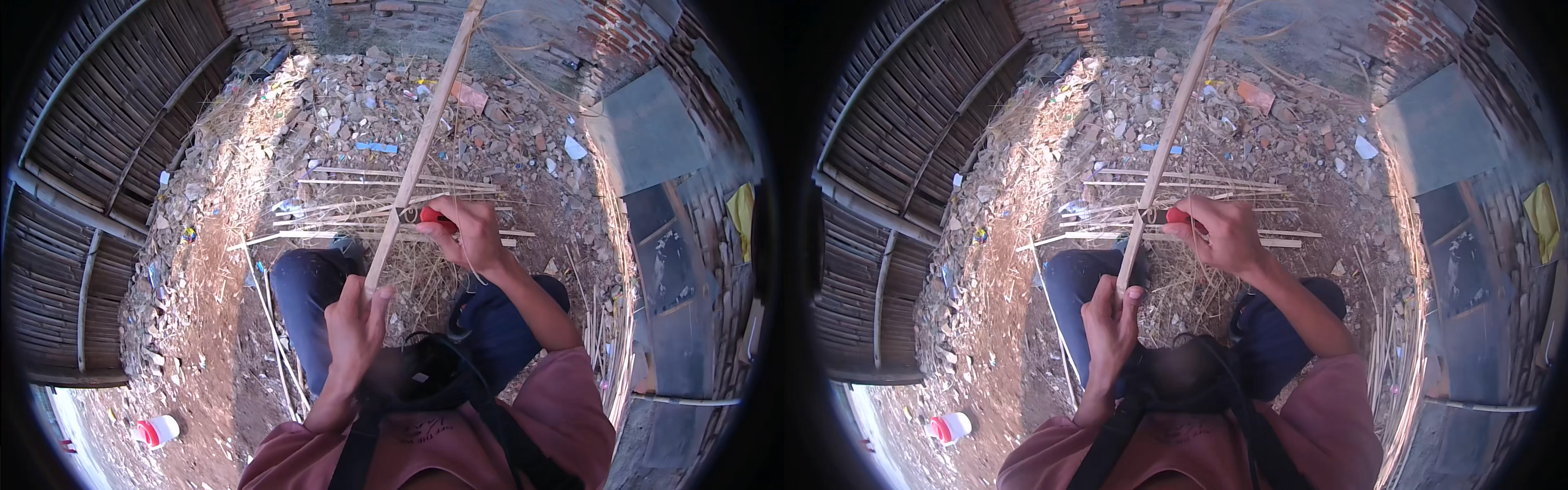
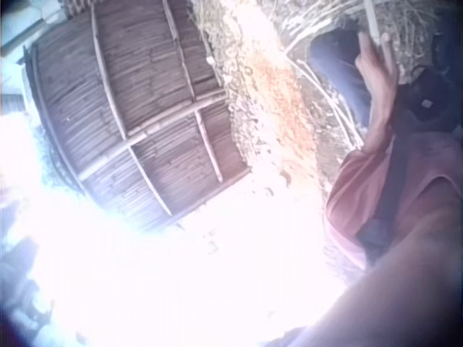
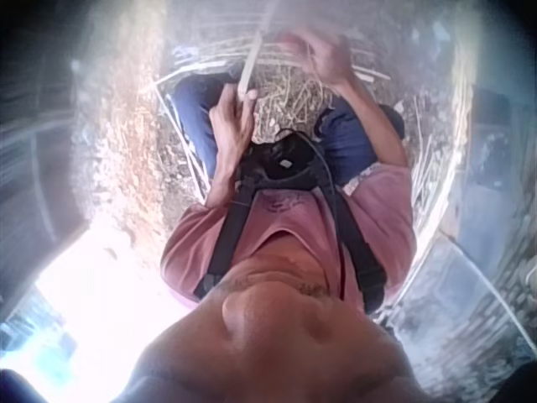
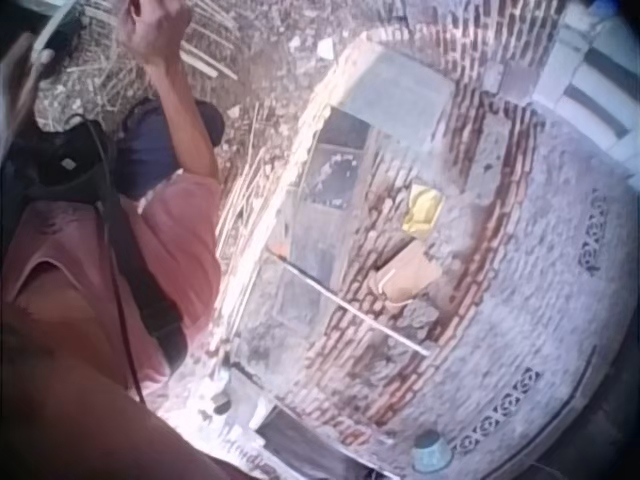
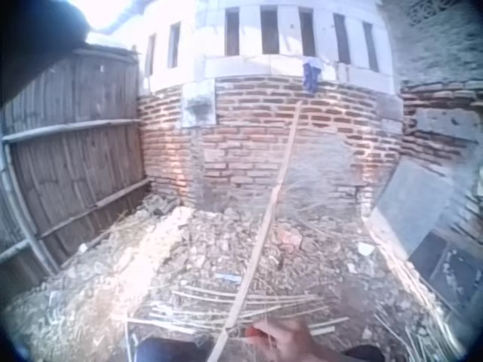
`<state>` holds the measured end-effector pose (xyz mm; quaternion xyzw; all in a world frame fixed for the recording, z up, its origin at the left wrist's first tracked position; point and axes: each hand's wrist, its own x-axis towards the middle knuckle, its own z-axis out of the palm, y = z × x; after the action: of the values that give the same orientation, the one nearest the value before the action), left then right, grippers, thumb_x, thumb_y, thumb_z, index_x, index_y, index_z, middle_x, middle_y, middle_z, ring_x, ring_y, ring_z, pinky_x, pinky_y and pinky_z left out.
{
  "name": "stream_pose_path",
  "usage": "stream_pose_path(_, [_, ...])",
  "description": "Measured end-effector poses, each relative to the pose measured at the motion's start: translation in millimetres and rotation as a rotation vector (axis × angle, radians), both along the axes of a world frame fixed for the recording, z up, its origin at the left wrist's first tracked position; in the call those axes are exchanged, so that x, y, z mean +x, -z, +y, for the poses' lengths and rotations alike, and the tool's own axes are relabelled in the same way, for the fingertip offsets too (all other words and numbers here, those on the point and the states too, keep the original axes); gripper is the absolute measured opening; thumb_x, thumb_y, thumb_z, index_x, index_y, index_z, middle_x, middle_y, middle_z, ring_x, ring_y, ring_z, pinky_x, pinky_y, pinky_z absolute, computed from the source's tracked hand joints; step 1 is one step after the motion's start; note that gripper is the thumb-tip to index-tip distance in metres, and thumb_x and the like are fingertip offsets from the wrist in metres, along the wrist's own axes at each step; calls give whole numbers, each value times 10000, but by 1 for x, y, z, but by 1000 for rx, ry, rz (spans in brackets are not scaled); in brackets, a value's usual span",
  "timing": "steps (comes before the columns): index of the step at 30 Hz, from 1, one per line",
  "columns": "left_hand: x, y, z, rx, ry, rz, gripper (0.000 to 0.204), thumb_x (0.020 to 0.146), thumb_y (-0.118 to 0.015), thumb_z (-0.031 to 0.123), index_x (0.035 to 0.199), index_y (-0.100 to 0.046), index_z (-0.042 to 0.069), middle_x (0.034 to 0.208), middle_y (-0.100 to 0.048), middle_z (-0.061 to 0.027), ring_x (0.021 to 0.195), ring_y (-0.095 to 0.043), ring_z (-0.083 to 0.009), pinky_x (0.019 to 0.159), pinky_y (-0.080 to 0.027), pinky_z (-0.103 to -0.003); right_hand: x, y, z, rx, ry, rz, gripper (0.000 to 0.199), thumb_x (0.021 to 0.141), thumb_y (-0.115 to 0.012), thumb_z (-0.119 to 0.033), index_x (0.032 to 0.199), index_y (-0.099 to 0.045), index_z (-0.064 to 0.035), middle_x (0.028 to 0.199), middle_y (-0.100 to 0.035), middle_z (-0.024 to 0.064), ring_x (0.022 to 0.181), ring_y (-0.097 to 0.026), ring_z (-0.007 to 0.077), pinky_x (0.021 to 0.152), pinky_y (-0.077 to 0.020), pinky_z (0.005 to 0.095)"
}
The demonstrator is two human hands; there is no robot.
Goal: The person uses a small knife to shave and smooth thin strips of bamboo, holding the strips by hand and pulling them across the blade to remove fibers.
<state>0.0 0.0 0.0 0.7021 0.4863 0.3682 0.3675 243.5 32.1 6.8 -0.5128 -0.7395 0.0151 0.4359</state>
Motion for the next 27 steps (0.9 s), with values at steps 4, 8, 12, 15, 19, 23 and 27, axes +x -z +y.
stream_pose_path(4, [2, 1, -4, -38, -13, -12, 312, 999, -715, 242, 872, -529, 25, 527, -517, -70, 459, -506, -116, 460, -384, -304, 3, -1, 2, 85, -32, 13, 187, 925, -776, -233, 947, -704, -61, 759, -726, 49, 579, -686, 167, 510, -516, 310])
stream_pose_path(8, [-3, 9, -13, -78, 30, 21, 313, 1001, -708, 239, 870, -529, 19, 538, -529, -93, 459, -520, -145, 467, -397, -323, 25, -12, 12, 49, 88, 123, 202, 961, -736, -222, 964, -700, -23, 725, -702, 62, 558, -642, 128, 509, -472, 284])
stream_pose_path(12, [-14, 15, -21, -108, 45, 31, 320, 998, -708, 240, 870, -524, 12, 542, -531, -116, 463, -527, -178, 477, -408, -342, 45, -9, 25, 13, 179, 255, 241, 1008, -684, -243, 1019, -700, -2, 640, -581, 10, 532, -465, 73, 497, -339, 286])
stream_pose_path(15, [-24, 22, -29, -104, 64, 71, 325, 996, -708, 240, 867, -520, 8, 548, -532, -134, 470, -534, -197, 488, -411, -354, 69, -13, 37, 49, 301, 302, 245, 1010, -677, -236, 1027, -698, 7, 628, -538, 3, 559, -426, 67, 510, -320, 291])
stream_pose_path(19, [-36, 28, -43, -139, 96, 54, 303, 1011, -679, 227, 852, -539, 10, 543, -504, -114, 465, -481, -185, 491, -399, -357, 102, -13, 50, 68, 375, 379, 255, 1012, -674, -234, 1025, -696, 19, 634, -536, 7, 595, -427, 66, 535, -331, 288])
stream_pose_path(23, [-43, 31, -42, -149, 97, 47, 270, 1024, -659, 218, 866, -580, 13, 543, -492, -69, 478, -444, -125, 485, -372, -333, 105, -12, 44, -99, 277, 469, 305, 1040, -625, -288, 1017, -679, 12, 660, -508, -10, 598, -409, 57, 540, -330, 265])
stream_pose_path(27, [-42, 29, -35, -211, 112, 22, 257, 1032, -655, 236, 916, -613, 10, 553, -497, -21, 517, -423, -72, 486, -341, -304, 104, -4, 34, -462, -159, 1075, 336, 1088, -531, -352, 1059, -625, -31, 683, -387, -71, 549, -330, 1, 509, -279, 194])
